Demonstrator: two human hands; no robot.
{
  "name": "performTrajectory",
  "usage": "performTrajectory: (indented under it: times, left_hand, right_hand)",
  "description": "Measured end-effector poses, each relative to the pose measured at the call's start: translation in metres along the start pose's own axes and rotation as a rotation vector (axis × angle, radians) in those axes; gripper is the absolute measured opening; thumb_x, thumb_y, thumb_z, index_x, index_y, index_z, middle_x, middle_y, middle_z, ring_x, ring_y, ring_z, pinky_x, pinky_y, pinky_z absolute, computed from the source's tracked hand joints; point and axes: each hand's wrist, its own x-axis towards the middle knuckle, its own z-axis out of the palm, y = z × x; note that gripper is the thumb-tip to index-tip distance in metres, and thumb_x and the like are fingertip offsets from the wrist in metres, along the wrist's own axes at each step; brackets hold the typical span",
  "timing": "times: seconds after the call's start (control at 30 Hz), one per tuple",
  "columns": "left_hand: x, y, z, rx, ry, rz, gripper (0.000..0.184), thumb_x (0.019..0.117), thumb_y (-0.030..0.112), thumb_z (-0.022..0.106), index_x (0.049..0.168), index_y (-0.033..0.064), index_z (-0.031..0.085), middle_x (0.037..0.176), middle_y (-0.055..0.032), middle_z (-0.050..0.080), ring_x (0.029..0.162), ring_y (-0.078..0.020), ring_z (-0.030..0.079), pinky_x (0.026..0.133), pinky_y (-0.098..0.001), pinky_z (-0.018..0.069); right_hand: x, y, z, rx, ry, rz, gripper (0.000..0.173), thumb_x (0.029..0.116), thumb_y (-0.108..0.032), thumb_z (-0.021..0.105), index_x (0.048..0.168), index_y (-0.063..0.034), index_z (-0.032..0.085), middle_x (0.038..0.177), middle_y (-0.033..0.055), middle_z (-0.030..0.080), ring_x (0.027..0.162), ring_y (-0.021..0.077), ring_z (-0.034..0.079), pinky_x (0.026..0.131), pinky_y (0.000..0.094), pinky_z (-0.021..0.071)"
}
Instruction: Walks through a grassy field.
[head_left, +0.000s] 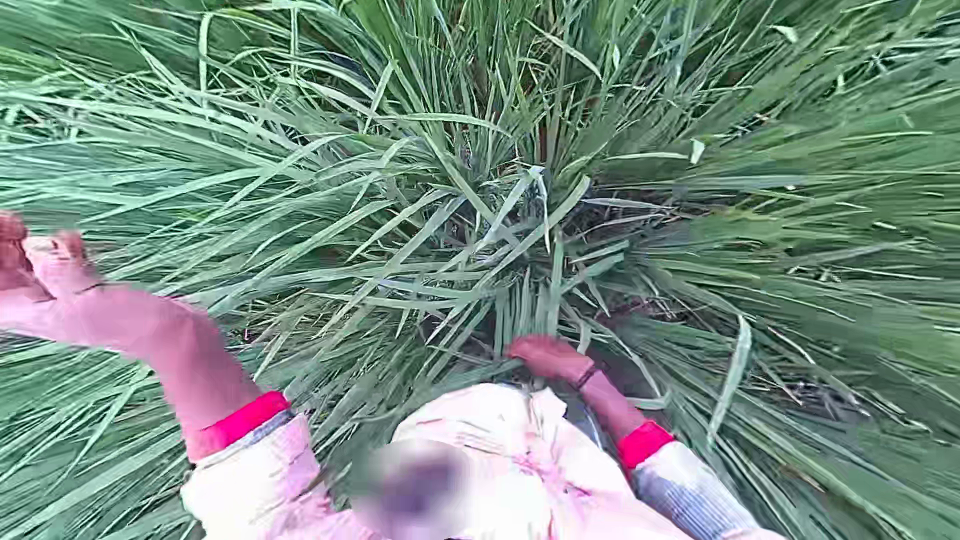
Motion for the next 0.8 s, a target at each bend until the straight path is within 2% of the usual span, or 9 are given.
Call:
performTrajectory:
  times: [0.13, 0.2, 0.27, 0.33, 0.37, 0.47, 0.57, 0.7, 0.8]
  left_hand:
    - [-0.016, 0.009, 0.054, 0.008, -0.375, 0.165, 0.038, 0.1055, 0.015, 0.048, 0.139, -0.0041, 0.045, 0.143, -0.0066, 0.055, 0.136, -0.0143, 0.051, 0.114, -0.0332, 0.0426]
    - [-0.026, 0.013, 0.096, 0.231, -0.617, 0.139, 0.049, 0.1018, 0.029, 0.055, 0.141, -0.0002, 0.052, 0.154, -0.0143, 0.046, 0.152, -0.0267, 0.03, 0.125, -0.0425, 0.0231]
    - [-0.038, 0.004, 0.136, 0.576, -0.877, 0.035, 0.081, 0.0944, 0.044, 0.066, 0.158, 0.0058, 0.034, 0.167, -0.0242, 0.02, 0.155, -0.0476, 0.009, 0.121, -0.0663, 0.0095]
    - [-0.062, -0.011, 0.171, 0.839, -1.079, -0.155, 0.108, 0.0882, 0.049, 0.076, 0.165, 0.0111, 0.01, 0.167, -0.0299, 0.01, 0.146, -0.0574, 0.027, 0.108, -0.0773, 0.027]
    - [-0.079, -0.015, 0.183, 0.899, -1.182, -0.229, 0.107, 0.0896, 0.041, 0.078, 0.165, 0.0091, 0.009, 0.16, -0.037, 0.023, 0.133, -0.0597, 0.045, 0.099, -0.0771, 0.039]
    - [-0.147, 0.009, 0.204, 0.953, -1.552, -0.342, 0.049, 0.1026, 0.017, 0.058, 0.146, -0.0032, 0.046, 0.124, -0.0342, 0.062, 0.115, -0.0516, 0.061, 0.094, -0.0698, 0.0462]
    - [-0.218, 0.046, 0.201, 0.815, -1.921, -0.384, 0.033, 0.1039, 0.01, 0.052, 0.129, -0.011, 0.058, 0.131, -0.0317, 0.06, 0.128, -0.0472, 0.055, 0.107, -0.063, 0.0404]
    - [-0.287, 0.056, 0.156, 0.329, -1.796, -0.541, 0.036, 0.1077, 0.01, 0.044, 0.13, -0.0133, 0.059, 0.134, -0.0322, 0.059, 0.13, -0.0439, 0.055, 0.113, -0.0546, 0.0384]
    - [-0.297, 0.056, 0.131, 0.176, -1.608, -0.485, 0.037, 0.1063, 0.008, 0.046, 0.137, -0.0096, 0.057, 0.141, -0.0279, 0.058, 0.136, -0.0408, 0.052, 0.116, -0.0506, 0.0376]
  right_hand:
    - [-0.053, 0.023, 0.02, 0.182, 0.083, 0.216, 0.039, 0.0988, 0.002, 0.055, 0.137, -0.0001, 0.062, 0.124, 0.0345, 0.064, 0.12, 0.0533, 0.059, 0.101, 0.0673, 0.0432]
    - [-0.07, 0.041, 0.019, 0.201, 0.101, 0.242, 0.041, 0.0979, 0.001, 0.058, 0.139, -0.0003, 0.061, 0.128, 0.034, 0.063, 0.123, 0.0527, 0.057, 0.105, 0.0655, 0.0421]
    - [-0.08, 0.058, 0.015, 0.198, 0.118, 0.212, 0.037, 0.0979, 0.0, 0.061, 0.135, 0.0038, 0.062, 0.128, 0.0341, 0.063, 0.123, 0.0524, 0.058, 0.105, 0.0649, 0.0412]
    - [-0.093, 0.074, 0.008, 0.213, 0.193, 0.164, 0.034, 0.0958, 0.002, 0.063, 0.13, 0.0059, 0.065, 0.126, 0.0332, 0.064, 0.122, 0.0502, 0.059, 0.107, 0.0618, 0.0419]
    - [-0.098, 0.083, 0.005, 0.231, 0.23, 0.152, 0.035, 0.094, 0.004, 0.064, 0.129, 0.0063, 0.066, 0.127, 0.0324, 0.064, 0.123, 0.0486, 0.059, 0.108, 0.0605, 0.0419]
    - [-0.125, 0.097, -0.014, 0.283, 0.323, 0.194, 0.037, 0.0911, 0.004, 0.066, 0.128, 0.0067, 0.066, 0.132, 0.0294, 0.063, 0.124, 0.0446, 0.06, 0.107, 0.0598, 0.0437]
    - [-0.148, 0.11, -0.048, 0.25, 0.277, 0.225, 0.05, 0.0905, 0.0, 0.071, 0.138, 0.0063, 0.059, 0.142, 0.028, 0.057, 0.131, 0.0437, 0.057, 0.112, 0.0595, 0.0406]
    - [-0.155, 0.129, -0.071, 0.239, 0.349, 0.106, 0.042, 0.0862, 0.009, 0.067, 0.128, 0.0094, 0.065, 0.136, 0.0293, 0.061, 0.13, 0.0433, 0.058, 0.112, 0.0567, 0.0414]
    - [-0.161, 0.121, -0.085, 0.224, 0.396, 0.026, 0.04, 0.0868, 0.013, 0.063, 0.127, 0.0146, 0.063, 0.133, 0.0324, 0.062, 0.129, 0.045, 0.059, 0.112, 0.0559, 0.0419]
